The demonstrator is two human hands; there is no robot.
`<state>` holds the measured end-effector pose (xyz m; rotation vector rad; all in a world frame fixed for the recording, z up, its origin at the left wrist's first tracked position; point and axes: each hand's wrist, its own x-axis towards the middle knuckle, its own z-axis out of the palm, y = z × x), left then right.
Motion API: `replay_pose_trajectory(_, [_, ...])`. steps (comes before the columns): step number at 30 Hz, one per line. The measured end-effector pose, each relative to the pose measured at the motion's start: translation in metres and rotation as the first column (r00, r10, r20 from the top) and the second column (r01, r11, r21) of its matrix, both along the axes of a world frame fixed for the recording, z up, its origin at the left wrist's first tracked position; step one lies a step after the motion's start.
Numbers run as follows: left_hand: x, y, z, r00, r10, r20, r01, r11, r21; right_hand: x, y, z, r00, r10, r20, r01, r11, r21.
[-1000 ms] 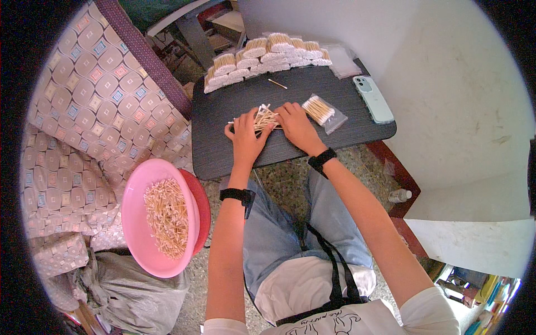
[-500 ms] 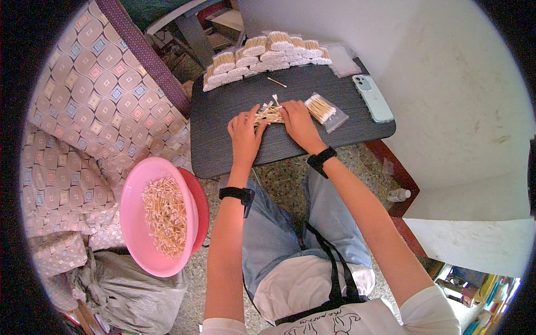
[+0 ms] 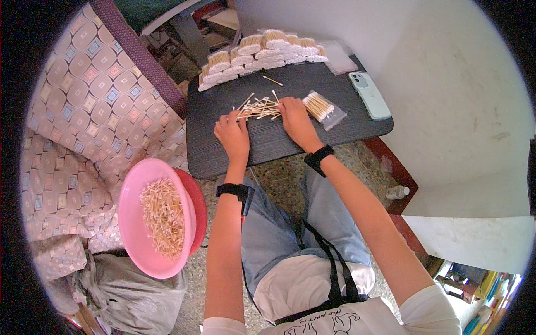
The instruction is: The person seals a plastic bag of cotton swabs by hand, gathers more swabs from a bowl, and arranges them into a row on the table before placing them into a new bag.
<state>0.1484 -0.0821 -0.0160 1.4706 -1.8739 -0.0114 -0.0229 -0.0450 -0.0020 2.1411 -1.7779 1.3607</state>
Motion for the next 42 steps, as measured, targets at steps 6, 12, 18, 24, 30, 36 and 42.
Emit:
replay_pose_trajectory(6, [-0.016, -0.019, 0.002, 0.997, 0.071, 0.017, -0.070, 0.995, -0.074, -0.004, 0.000, 0.000, 0.996, -0.033, -0.082, 0.037, 0.998, 0.053])
replay_pose_trajectory(12, [-0.016, -0.044, -0.001, 0.987, 0.157, 0.037, -0.155, 0.987, -0.049, -0.001, 0.001, -0.003, 0.991, -0.010, -0.131, 0.013, 1.000, 0.023])
replay_pose_trajectory(18, [-0.006, -0.044, 0.004, 0.990, 0.035, -0.140, -0.042, 0.998, -0.050, 0.002, 0.004, 0.004, 0.983, 0.183, 0.022, -0.184, 0.981, 0.055])
replay_pose_trajectory(24, [-0.014, -0.010, 0.008, 0.920, -0.386, -0.072, 0.376, 0.918, -0.126, 0.002, 0.003, 0.000, 0.975, 0.212, -0.066, -0.206, 0.975, 0.082])
replay_pose_trajectory(30, [-0.016, 0.012, 0.010, 0.864, -0.495, 0.093, 0.500, 0.866, -0.029, -0.005, -0.001, -0.005, 0.964, 0.260, -0.055, -0.256, 0.964, 0.077])
replay_pose_trajectory(36, [-0.016, 0.010, 0.010, 0.895, -0.441, -0.060, 0.442, 0.897, 0.003, -0.008, 0.000, -0.002, 0.930, 0.358, 0.086, -0.368, 0.914, 0.170])
replay_pose_trajectory(42, [-0.015, 0.009, 0.005, 0.926, -0.379, -0.004, 0.378, 0.925, -0.030, -0.004, 0.003, 0.000, 0.961, 0.273, 0.054, -0.275, 0.960, 0.055])
